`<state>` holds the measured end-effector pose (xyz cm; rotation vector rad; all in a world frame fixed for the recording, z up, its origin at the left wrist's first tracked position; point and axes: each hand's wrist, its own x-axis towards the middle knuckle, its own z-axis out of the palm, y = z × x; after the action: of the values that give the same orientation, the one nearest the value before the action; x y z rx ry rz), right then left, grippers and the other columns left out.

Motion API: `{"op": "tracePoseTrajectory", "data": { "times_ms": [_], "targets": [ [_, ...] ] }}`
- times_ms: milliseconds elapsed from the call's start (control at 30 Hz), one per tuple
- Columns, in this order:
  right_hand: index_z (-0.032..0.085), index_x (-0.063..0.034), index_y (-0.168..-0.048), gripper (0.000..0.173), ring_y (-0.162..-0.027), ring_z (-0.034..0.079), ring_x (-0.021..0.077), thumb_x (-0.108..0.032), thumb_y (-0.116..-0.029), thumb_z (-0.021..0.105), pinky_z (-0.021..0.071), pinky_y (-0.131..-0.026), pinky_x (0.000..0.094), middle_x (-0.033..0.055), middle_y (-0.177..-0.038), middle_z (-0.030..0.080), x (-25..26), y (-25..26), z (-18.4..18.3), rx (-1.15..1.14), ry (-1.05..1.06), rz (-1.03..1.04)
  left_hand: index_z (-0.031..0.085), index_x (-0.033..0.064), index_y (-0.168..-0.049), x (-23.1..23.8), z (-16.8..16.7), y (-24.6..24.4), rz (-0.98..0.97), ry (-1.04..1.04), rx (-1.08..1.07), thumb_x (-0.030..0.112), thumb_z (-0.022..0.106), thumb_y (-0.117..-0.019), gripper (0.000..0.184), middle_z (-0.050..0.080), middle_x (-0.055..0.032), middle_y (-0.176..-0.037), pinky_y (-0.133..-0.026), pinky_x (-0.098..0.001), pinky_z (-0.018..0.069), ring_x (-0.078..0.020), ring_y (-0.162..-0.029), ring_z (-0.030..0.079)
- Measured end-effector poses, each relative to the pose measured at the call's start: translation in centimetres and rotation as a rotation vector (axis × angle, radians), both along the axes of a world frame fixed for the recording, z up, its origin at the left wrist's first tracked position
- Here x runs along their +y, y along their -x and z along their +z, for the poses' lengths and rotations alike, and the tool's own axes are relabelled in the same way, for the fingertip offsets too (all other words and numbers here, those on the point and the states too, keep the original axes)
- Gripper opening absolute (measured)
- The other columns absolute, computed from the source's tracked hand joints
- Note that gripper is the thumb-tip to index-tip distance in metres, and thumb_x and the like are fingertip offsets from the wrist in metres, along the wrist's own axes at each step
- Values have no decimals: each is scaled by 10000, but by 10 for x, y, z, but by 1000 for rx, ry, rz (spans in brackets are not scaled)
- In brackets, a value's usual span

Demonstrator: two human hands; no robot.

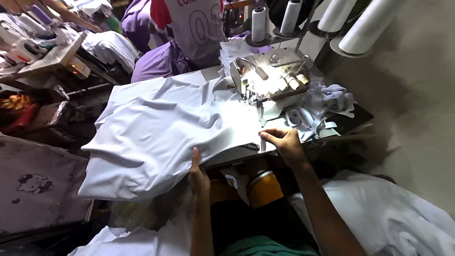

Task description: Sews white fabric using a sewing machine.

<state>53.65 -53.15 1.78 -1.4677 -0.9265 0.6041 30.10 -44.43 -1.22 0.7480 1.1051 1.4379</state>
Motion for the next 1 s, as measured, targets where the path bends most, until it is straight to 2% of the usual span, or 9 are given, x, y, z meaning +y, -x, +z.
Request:
{"op": "tracePoseTrajectory", "data": {
  "times_ms": [167, 267, 333, 400, 500, 567, 633, 800, 1000],
  "targets": [
    [643, -76, -1080, 268, -567, 594, 121, -153, -873, 795, 535, -562, 334, 26, -717, 655, 48, -11, -16, -213, 34, -190, 597, -54, -1272, 38, 3, -11, -198, -85, 136, 195, 529, -1074, 325, 708, -131, -1139, -911, -394, 613, -200, -1025, 713],
    [618, -77, -1140, 309, -547, 574, 156, -206, -897, 755, 524, -546, 393, 41, -715, 631, 62, -11, -20, -266, 43, -315, 634, -8, -1229, 66, 10, 10, -1058, -153, 400, 262, 411, -1099, 374, 729, -77, -1108, -896, -340, 595, -165, -1003, 711],
    [618, -81, -1180, 302, -551, 615, 163, -228, -926, 689, 561, -540, 400, 45, -740, 653, 64, -7, -21, -253, 58, -394, 649, 18, -1266, 92, 22, 18, -1752, -371, 530, 318, 562, -1035, 388, 717, -65, -1158, -944, -336, 569, -143, -1044, 688],
    [644, -71, -1156, 288, -560, 594, 166, -317, -1009, 609, 535, -552, 410, 49, -720, 628, 57, -3, -17, -280, 105, -496, 705, 65, -1245, 108, 47, 19, -1948, -578, 371, 466, 552, -1034, 478, 750, -43, -1157, -938, -343, 600, -144, -1038, 721],
    [629, -85, -1053, 236, -559, 521, 98, -312, -1028, 568, 465, -545, 320, -8, -679, 550, 37, 11, -21, -303, 125, -550, 687, 100, -1192, 150, 76, -6, -1133, -768, 513, 312, 470, -1076, 324, 728, -38, -1059, -738, -301, 601, -126, -863, 695],
    [638, -59, -1065, 251, -541, 527, 54, -290, -1020, 549, 474, -522, 265, -33, -675, 565, 23, 24, -30, -341, 141, -517, 576, 48, -1369, 202, 79, -55, -762, -803, 898, 275, 583, -1030, 408, 628, -135, -1320, -939, -416, 560, -231, -1151, 636],
    [673, -48, -1035, 285, -571, 580, 80, -307, -1016, 558, 497, -535, 296, -12, -693, 618, 14, 37, -41, -455, 168, -489, 571, 24, -1381, 240, 62, -95, -686, -759, 1035, 347, 716, -949, 559, 600, -200, -1367, -1018, -502, 519, -323, -1219, 612],
    [703, -82, -1205, 415, -1107, 644, 325, -412, -965, 627, 530, -943, 485, 128, -1166, 697, 6, 44, -70, -803, 276, -277, 672, 3, -1193, 272, 66, -111, -439, -731, 1197, 239, 627, -998, 309, 721, -197, -1086, -917, -531, 562, -328, -992, 714],
    [684, -30, -1130, 353, -954, 676, 377, -336, -1006, 560, 553, -809, 508, 171, -1008, 691, 9, 51, -81, -1012, 311, -163, 613, -41, -1271, 290, 86, -61, -294, -748, 1211, 220, 584, -1024, 361, 682, -253, -1169, -940, -535, 544, -370, -1055, 688]
  ]
}}
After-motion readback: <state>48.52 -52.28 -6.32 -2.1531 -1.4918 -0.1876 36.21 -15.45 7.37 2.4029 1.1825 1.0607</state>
